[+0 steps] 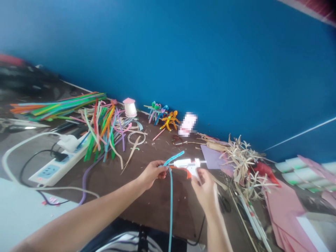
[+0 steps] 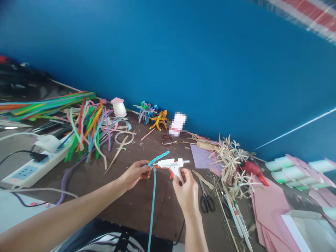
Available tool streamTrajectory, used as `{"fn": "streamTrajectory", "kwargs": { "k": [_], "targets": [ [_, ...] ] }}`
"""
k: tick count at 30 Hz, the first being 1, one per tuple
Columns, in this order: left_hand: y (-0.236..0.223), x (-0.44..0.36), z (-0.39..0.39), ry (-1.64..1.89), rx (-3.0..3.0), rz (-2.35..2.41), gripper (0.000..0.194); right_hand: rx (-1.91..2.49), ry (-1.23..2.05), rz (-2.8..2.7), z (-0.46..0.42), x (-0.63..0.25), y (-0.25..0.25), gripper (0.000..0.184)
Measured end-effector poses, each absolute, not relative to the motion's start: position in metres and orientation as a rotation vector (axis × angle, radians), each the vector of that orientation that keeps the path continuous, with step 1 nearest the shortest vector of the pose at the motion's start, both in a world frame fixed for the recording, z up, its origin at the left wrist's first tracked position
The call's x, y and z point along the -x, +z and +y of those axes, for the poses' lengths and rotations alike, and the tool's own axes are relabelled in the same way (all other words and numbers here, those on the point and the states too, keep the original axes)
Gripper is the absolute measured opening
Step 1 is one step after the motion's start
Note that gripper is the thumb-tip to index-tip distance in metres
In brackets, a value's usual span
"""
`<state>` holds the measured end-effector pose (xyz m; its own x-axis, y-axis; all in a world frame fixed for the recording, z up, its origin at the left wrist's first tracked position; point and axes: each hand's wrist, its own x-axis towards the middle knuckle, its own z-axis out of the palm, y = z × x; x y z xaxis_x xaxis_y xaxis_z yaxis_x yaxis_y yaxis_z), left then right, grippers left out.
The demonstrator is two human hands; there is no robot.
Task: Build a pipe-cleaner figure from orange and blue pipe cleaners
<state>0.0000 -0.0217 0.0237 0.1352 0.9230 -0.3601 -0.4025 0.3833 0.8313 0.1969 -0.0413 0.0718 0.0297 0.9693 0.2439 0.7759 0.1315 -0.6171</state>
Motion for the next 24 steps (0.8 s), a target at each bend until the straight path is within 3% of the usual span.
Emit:
{"fn": "streamTrajectory", "kwargs": {
  "k": [5, 10, 17, 21, 24],
  "targets": [
    [0.021, 0.0, -0.022, 1.057, -0.65, 1.007, 0.019, 1.696, 0.415, -1.707, -0.039, -0.206, 0.07, 0.024],
    [0.017, 0.001, -0.019, 1.084, -0.58, 0.989, 0.02, 1.866, 0.442, -1.338, -0.024, -0.257, 0.059, 0.04],
    [0.016, 0.001, -0.016, 1.074, -0.487, 0.987, 0.018, 2.303, 0.202, -1.335, -0.009, -0.316, 0.05, 0.033],
    [0.015, 0.0, -0.017, 1.086, -0.497, 0.954, 0.018, 2.118, -0.102, -1.459, -0.016, -0.283, 0.055, 0.033],
    [0.014, 0.0, -0.018, 1.098, -0.518, 0.931, 0.02, 1.791, 0.473, -1.653, -0.024, -0.229, 0.052, 0.03]
  ]
}}
